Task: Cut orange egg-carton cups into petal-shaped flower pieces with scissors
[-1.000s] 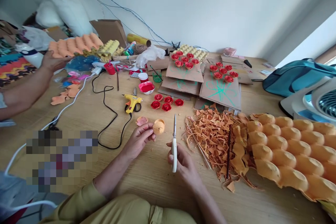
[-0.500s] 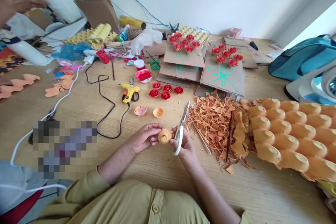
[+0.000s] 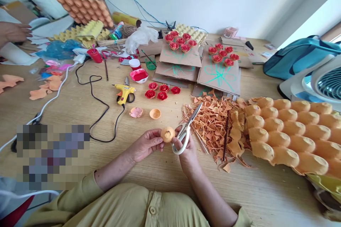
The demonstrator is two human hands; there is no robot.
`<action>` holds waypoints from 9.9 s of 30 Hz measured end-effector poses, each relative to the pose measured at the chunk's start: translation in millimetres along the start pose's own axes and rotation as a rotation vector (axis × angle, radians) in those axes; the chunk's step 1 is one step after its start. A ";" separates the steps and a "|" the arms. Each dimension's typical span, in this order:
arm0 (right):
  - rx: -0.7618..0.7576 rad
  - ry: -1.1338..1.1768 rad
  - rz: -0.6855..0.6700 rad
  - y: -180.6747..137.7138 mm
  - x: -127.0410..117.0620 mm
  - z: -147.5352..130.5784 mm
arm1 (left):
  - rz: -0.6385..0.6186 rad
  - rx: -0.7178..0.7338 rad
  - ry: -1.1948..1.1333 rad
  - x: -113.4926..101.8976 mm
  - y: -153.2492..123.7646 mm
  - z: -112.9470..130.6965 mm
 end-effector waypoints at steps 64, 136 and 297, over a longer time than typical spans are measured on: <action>0.095 -0.809 -0.252 -71.3 -1.4 11.7 | 0.079 0.205 0.046 16.9 -2.9 27.0; 0.109 -0.816 -0.134 -67.7 -20.0 17.6 | 0.203 0.225 -0.010 19.7 -3.0 16.4; -0.181 -0.993 -0.001 -66.0 -14.8 14.6 | 0.155 0.111 -0.029 27.8 -7.0 2.9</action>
Point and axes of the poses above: each hand's wrist, its own y-axis towards the middle knuckle, its own x-axis out of the palm, z = x × y, the point moved 8 cm from there along y, towards the middle knuckle, and after that the axes turned 14 degrees about x, right-handed, at the moved point
